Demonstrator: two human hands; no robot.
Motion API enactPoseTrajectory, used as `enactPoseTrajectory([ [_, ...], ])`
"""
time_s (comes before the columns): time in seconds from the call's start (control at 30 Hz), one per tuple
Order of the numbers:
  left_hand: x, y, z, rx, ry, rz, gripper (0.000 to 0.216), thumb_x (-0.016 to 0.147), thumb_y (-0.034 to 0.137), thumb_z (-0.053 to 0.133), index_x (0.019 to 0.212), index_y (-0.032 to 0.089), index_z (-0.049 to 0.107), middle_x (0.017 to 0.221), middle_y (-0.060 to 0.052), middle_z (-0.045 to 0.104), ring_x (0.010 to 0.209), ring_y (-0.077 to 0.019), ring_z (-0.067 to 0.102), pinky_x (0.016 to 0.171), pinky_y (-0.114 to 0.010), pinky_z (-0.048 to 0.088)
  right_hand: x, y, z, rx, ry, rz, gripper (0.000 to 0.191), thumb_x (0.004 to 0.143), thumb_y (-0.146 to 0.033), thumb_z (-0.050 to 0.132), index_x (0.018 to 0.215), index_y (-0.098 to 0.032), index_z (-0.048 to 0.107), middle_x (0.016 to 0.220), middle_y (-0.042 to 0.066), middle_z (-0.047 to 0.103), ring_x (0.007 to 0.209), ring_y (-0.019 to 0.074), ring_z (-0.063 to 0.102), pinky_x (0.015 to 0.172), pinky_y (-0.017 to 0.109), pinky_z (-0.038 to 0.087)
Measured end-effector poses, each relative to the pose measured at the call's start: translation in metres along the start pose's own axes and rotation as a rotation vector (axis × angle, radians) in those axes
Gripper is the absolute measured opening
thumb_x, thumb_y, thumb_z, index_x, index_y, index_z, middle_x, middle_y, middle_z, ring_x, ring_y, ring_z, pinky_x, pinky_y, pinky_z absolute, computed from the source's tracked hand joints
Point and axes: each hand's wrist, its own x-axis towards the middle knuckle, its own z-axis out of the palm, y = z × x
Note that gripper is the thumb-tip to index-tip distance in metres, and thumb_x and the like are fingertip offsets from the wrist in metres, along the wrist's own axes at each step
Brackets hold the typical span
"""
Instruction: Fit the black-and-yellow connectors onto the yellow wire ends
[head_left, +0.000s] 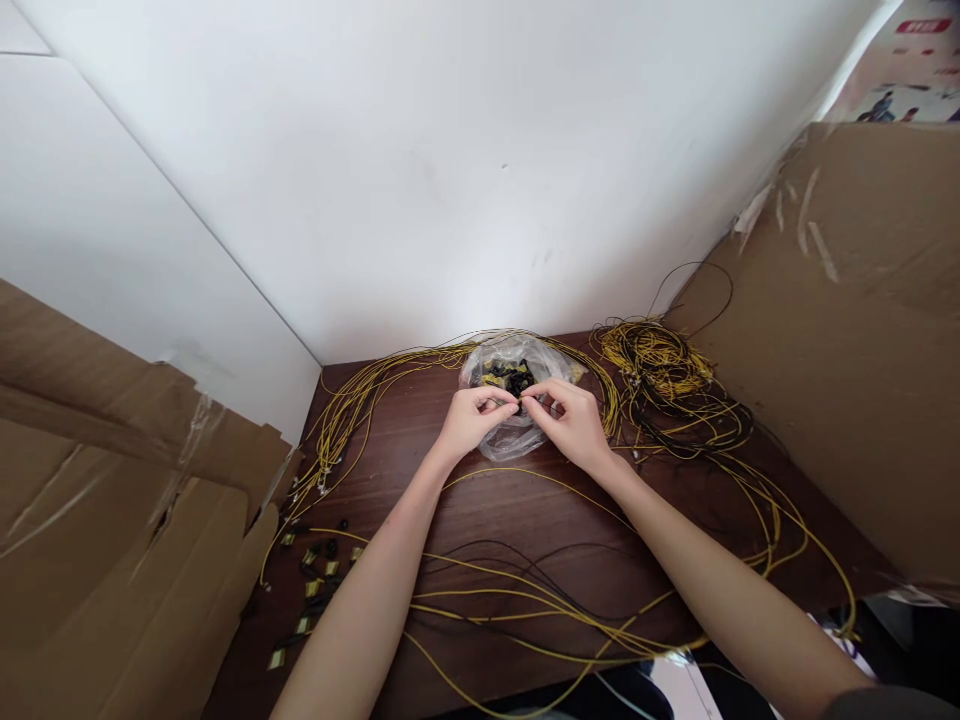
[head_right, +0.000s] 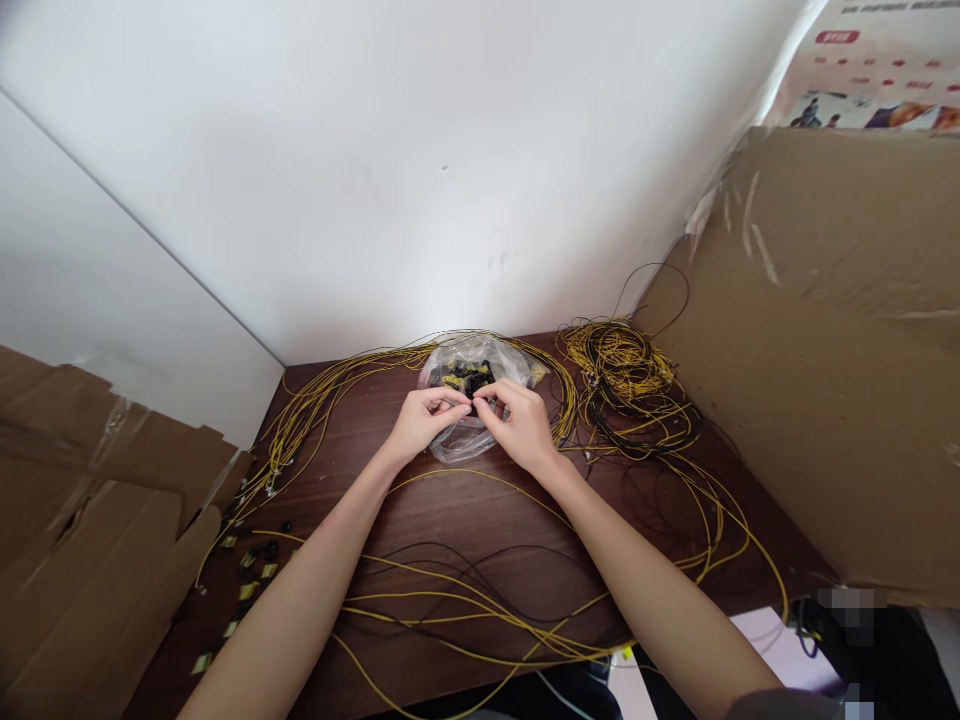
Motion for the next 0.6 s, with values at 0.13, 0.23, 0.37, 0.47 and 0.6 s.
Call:
enactPoseTrajectory([
  [0.13, -0.0002, 0.0007, 0.0004, 0.018, -0.003, -0.008, 0.026, 0.073, 0.034, 0.063, 0.077, 0.009, 0.068, 0.048, 0.006, 0.031, 0.048, -0.0063, 0.024, 0.049, -0.022, 0.017, -0.0001, 0.0003, 0.0009, -0.018, 0.017, 0.014, 0.011, 0.083, -0.021, 0.055, 0.082, -0.019, 0.065, 0.079, 0.002, 0.066, 0.058, 0.0119, 0.053, 0.057, 0.025, 0.042],
  [0.23, -0.0003, 0.0011, 0.0006, 0.026, -0.003, -0.010, 0.026, 0.074, 0.035, 0.062, 0.078, 0.009, 0.067, 0.049, 0.005, 0.032, 0.048, -0.0065, 0.025, 0.049, -0.022, 0.018, 0.0007, 0.0002, 0.0009, -0.033, 0.051, 0.034, 0.012, 0.083, -0.022, 0.055, 0.081, -0.018, 0.066, 0.078, 0.002, 0.066, 0.056, 0.0116, 0.052, 0.056, 0.025, 0.041],
  [0.37, -0.0005, 0.0008, 0.0007, 0.027, -0.002, -0.011, 0.026, 0.074, 0.035, 0.062, 0.077, 0.009, 0.066, 0.049, 0.006, 0.031, 0.048, -0.0063, 0.024, 0.049, -0.021, 0.018, 0.0024, -0.0006, -0.0007, -0.047, 0.090, 0.062, 0.012, 0.082, -0.022, 0.055, 0.079, -0.018, 0.066, 0.078, 0.002, 0.067, 0.055, 0.0112, 0.052, 0.056, 0.025, 0.041],
  [0.47, -0.0008, 0.0003, 0.0005, 0.028, -0.001, -0.005, 0.025, 0.074, 0.034, 0.062, 0.076, 0.010, 0.066, 0.049, 0.006, 0.031, 0.048, -0.0062, 0.024, 0.049, -0.021, 0.018, 0.0028, -0.0011, -0.0018, -0.040, 0.096, 0.064, 0.012, 0.082, -0.022, 0.055, 0.079, -0.018, 0.066, 0.077, 0.002, 0.067, 0.055, 0.0113, 0.052, 0.056, 0.025, 0.041],
  [0.6, -0.0013, 0.0010, -0.0002, 0.010, 0.003, 0.008, 0.023, 0.073, 0.033, 0.063, 0.075, 0.010, 0.066, 0.049, 0.006, 0.031, 0.048, -0.0061, 0.024, 0.049, -0.021, 0.018, 0.0019, -0.0016, -0.0015, -0.015, 0.050, 0.043, 0.013, 0.083, -0.023, 0.054, 0.080, -0.018, 0.066, 0.079, 0.002, 0.067, 0.056, 0.0118, 0.052, 0.056, 0.025, 0.041],
])
